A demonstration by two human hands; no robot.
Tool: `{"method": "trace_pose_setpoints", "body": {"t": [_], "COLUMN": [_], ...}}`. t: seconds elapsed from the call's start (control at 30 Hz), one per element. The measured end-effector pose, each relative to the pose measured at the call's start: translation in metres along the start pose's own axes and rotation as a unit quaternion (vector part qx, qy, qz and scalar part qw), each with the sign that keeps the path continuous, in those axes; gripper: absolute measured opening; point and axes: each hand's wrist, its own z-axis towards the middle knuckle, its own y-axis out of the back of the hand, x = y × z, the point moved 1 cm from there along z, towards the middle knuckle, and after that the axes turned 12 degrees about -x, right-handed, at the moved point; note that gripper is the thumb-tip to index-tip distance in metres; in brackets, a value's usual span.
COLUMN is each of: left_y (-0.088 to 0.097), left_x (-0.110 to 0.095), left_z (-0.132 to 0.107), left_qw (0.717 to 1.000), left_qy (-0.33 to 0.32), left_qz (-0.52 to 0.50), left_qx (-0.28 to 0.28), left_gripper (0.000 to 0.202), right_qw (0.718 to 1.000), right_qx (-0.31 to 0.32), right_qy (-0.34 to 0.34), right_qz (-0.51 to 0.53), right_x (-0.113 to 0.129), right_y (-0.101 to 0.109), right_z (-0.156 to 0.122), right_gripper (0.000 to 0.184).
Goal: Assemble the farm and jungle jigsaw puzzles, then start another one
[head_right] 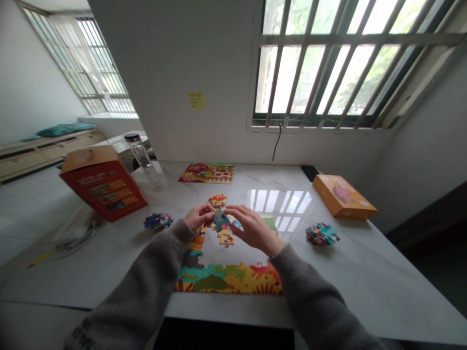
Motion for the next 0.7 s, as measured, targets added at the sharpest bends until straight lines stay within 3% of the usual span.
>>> {"method": "trace_pose_setpoints", "body": {"t": [0.07,0.17,0.27,0.43,0.6,0.7], "left_y": [-0.001,-0.007,-0.017,-0.03,-0.036,-0.038], "left_x": [0.002,0.007,0.012,0.014,0.011,0.011], "left_z": [0.001,0.002,0.0,-0.009,-0.014,-0.016], "left_qw": [0.999,0.997,0.997,0.998,0.998,0.997], "left_qy": [0.002,-0.007,-0.019,-0.024,-0.049,-0.045], "left_qz": [-0.032,-0.078,-0.069,0.014,0.002,0.022], "left_qx": [-0.013,-0.023,0.004,0.064,0.03,0.051], "left_gripper": [0.05,0.049,0.048,0.051,0.053,0.051], "right_qw": [0.995,0.959,0.923,0.903,0.879,0.878], "right_qx": [-0.041,-0.08,-0.14,-0.19,-0.172,-0.193], "right_qy": [-0.077,-0.183,-0.243,-0.285,-0.297,-0.302], "right_qz": [0.054,0.199,0.265,0.26,0.331,0.316], "right_x": [-0.001,-0.003,-0.007,-0.014,-0.005,-0.005], "right_y": [-0.006,-0.018,-0.027,-0.031,-0.031,-0.031], "right_z": [-0.005,-0.012,-0.015,-0.019,-0.021,-0.021], "right_gripper": [0.044,0.053,0.041,0.027,0.043,0.035]}}
